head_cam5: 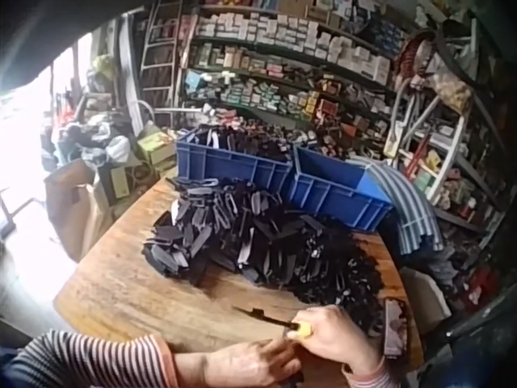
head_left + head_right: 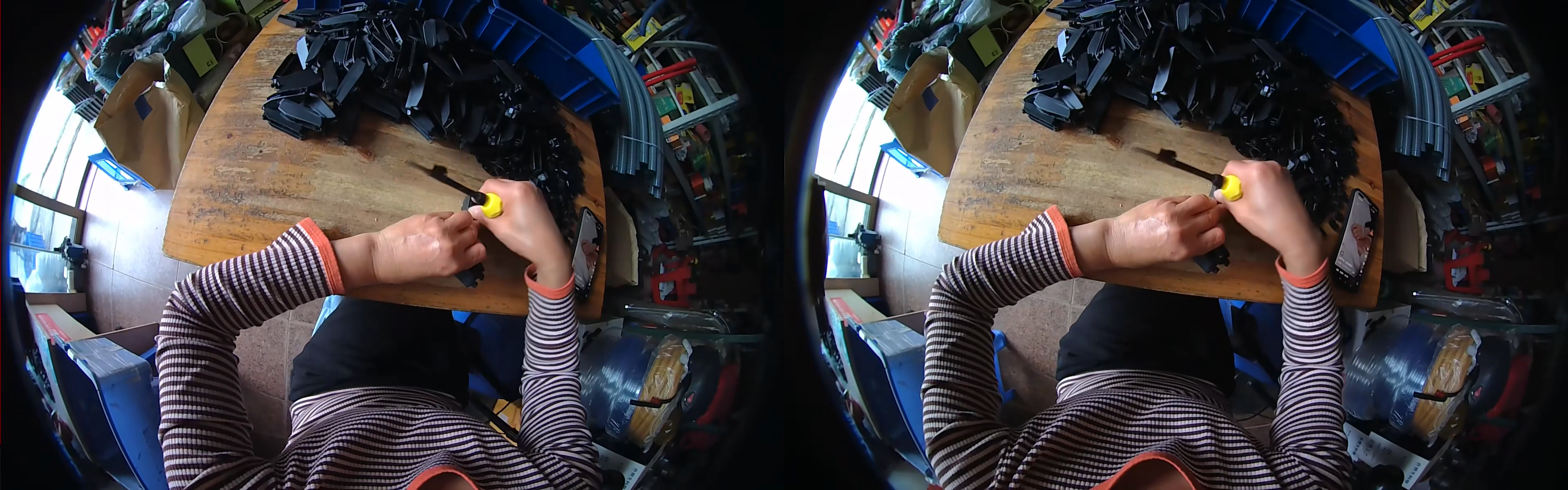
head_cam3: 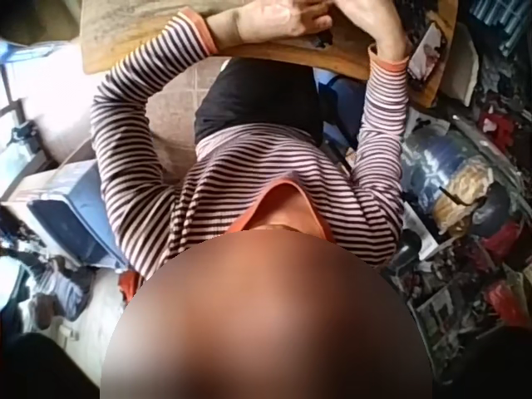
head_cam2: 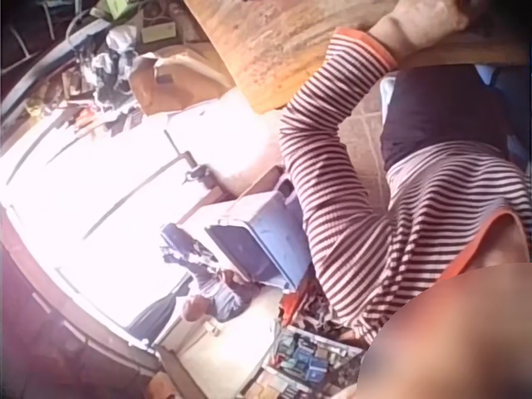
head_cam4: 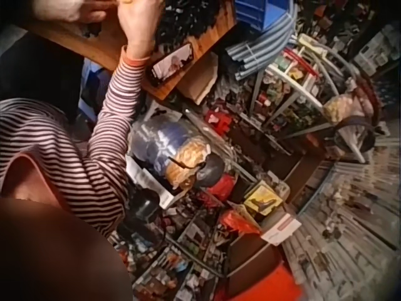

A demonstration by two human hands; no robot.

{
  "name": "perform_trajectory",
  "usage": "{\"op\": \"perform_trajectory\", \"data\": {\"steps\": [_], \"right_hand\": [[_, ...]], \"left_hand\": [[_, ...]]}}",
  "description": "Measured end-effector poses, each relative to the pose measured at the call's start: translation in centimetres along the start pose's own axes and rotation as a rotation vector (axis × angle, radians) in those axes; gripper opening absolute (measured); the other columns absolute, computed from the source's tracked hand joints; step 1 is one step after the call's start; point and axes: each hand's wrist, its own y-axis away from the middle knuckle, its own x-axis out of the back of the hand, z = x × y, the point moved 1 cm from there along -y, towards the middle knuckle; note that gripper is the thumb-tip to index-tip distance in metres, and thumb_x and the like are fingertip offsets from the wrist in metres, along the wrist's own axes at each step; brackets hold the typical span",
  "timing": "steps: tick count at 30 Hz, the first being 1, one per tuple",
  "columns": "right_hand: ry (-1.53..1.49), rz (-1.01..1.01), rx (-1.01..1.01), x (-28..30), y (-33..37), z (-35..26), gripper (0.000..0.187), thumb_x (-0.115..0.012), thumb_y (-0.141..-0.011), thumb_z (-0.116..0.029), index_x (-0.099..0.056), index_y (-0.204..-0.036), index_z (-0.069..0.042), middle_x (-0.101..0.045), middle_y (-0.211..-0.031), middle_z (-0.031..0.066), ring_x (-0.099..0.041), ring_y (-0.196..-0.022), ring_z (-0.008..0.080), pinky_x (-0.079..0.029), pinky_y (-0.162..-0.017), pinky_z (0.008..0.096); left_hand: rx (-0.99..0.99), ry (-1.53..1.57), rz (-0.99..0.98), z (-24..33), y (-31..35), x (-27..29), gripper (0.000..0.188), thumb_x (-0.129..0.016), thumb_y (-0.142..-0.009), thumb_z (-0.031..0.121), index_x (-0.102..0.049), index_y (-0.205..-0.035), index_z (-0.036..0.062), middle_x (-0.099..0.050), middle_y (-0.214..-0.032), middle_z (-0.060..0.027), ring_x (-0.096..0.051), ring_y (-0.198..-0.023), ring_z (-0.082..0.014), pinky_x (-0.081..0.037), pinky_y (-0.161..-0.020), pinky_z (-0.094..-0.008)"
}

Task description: Using a scraping tool to remove excess plastic material from small manufactured parts.

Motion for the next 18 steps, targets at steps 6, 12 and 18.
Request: {"op": "perform_trajectory", "data": {"steps": [6, 12, 18], "right_hand": [[-0.686, 0.477, -0.106, 0.2, -1.9, -0.8, 0.01, -0.067, -0.085, -0.009, -0.06, -0.089, -0.003, -0.064, -0.075, 0.0042, -0.059, -0.063, 0.0123, -0.048, -0.057, 0.0248], [-0.855, 0.596, -0.015, -2.9, -2.7, -0.2, 0.011, -0.063, -0.09, -0.013, -0.06, -0.093, -0.002, -0.064, -0.077, 0.004, -0.059, -0.068, 0.009, -0.048, -0.061, 0.0204], [-0.678, 0.662, -0.189, 1.6, 0.8, 1.8, 0.013, -0.064, -0.089, -0.015, -0.063, -0.093, -0.003, -0.065, -0.079, 0.0048, -0.061, -0.072, 0.0093, -0.048, -0.064, 0.023]], "left_hand": [[0.0, 0.027, -0.007, 0.1, -0.3, 0.3, 0.017, -0.059, -0.078, 0.013, -0.055, -0.092, 0.003, -0.061, -0.108, -0.0137, -0.06, -0.099, -0.0237, -0.055, -0.078, -0.0293], [-0.063, 0.019, 0.106, -0.6, -0.3, 0.8, 0.018, -0.058, -0.082, 0.016, -0.057, -0.097, 0.0051, -0.061, -0.103, -0.0094, -0.059, -0.094, -0.0202, -0.054, -0.077, -0.029], [-0.119, 0.058, 0.004, -3.1, -2.3, 0.6, 0.021, -0.059, -0.083, 0.016, -0.057, -0.103, 0.0063, -0.062, -0.108, -0.0104, -0.06, -0.101, -0.0197, -0.052, -0.081, -0.0302]]}}
